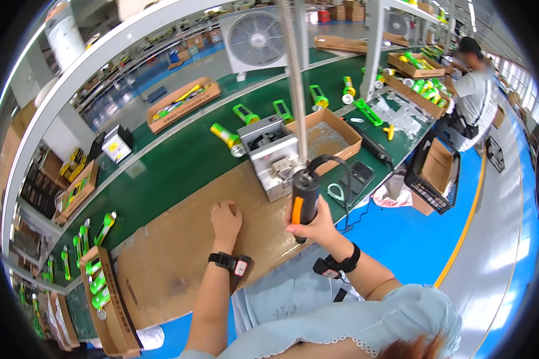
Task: Assembling the internal and external components of solar-powered flashlights using an electric screwdriver.
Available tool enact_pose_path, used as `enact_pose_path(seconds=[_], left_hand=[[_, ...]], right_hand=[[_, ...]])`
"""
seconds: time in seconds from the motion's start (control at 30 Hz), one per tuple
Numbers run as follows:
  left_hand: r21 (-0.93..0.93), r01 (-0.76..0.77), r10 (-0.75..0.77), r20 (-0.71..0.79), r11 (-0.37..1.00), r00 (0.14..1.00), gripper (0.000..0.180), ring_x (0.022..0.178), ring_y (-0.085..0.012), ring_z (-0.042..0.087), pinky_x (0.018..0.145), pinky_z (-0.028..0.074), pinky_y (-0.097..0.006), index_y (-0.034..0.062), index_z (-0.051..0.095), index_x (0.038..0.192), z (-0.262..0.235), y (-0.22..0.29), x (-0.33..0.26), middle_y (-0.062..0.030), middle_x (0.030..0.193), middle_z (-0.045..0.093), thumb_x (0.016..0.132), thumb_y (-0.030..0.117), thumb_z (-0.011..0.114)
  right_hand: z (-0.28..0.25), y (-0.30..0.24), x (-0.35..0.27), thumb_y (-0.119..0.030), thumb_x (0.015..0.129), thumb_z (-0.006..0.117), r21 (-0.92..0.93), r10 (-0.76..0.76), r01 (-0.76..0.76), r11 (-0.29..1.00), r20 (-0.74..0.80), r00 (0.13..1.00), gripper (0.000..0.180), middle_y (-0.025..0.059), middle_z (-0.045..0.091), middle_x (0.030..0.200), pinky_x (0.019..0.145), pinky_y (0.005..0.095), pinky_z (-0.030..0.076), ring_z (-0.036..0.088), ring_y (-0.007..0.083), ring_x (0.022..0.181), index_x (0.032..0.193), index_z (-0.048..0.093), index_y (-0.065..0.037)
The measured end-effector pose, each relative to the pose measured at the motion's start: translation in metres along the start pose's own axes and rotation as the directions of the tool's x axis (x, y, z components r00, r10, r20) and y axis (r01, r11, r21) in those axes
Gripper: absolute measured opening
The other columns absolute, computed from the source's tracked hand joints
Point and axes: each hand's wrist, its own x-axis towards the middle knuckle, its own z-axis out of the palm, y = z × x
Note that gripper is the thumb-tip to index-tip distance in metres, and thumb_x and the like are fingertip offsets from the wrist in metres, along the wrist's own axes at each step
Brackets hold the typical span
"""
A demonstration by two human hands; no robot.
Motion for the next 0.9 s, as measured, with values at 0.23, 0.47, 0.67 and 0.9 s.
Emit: enact_pose_path(seconds=[0.23,0.47,0.67,0.9], left_hand=[[-0.251,-0.042,0.039,-0.015,0.967,0.999,0.002,0.071,-0.0314,0.057,0.064,0.046,-0.041,0.0067,0.061,0.073,-0.032,-0.019,-0.033,-0.0116,0.069,0.058,0.072,0.008,0.061],[-0.344,-0.076,0.047,-0.092,0.936,0.995,0.003,0.069,-0.0299,0.057,0.063,0.045,-0.04,0.0067,0.058,0.072,-0.022,-0.017,-0.032,-0.0108,0.067,0.057,0.07,0.009,0.06],[-0.381,-0.024,-0.015,-0.098,0.924,0.995,0.004,0.069,-0.0313,0.056,0.063,0.046,-0.041,0.006,0.056,0.068,-0.024,-0.02,-0.031,-0.0118,0.068,0.057,0.068,0.006,0.06],[-0.287,-0.074,0.033,-0.146,0.955,0.989,0.005,0.071,-0.0309,0.056,0.066,0.045,-0.041,0.0063,0.057,0.07,-0.016,-0.021,-0.028,-0.0113,0.069,0.057,0.067,0.008,0.061]], right_hand=[[0.013,0.063,0.003,-0.018,0.052,0.091,-0.003,-0.072,0.073,0.997,0.166,0.983,0.094,0.0097,0.057,0.103,0.086,0.0343,0.047,0.058,0.0196,0.095,0.125,0.034,-0.002],[0.0,0.126,-0.014,-0.002,0.068,0.077,-0.271,-0.034,0.007,0.963,-0.094,0.995,0.056,0.0043,0.055,0.094,0.076,0.0256,0.047,0.056,0.0125,0.084,0.113,0.044,-0.004],[0.025,0.097,-0.008,-0.001,0.076,0.07,-0.615,0.068,-0.035,0.788,0.031,0.997,0.018,0.0044,0.058,0.075,0.062,0.0238,0.046,0.057,0.0115,0.066,0.087,0.057,-0.001],[0.022,0.101,-0.006,-0.002,0.077,0.069,-0.591,-0.008,0.045,0.805,0.065,0.998,0.014,0.0056,0.059,0.074,0.061,0.0255,0.047,0.058,0.0128,0.065,0.084,0.057,0.0]])
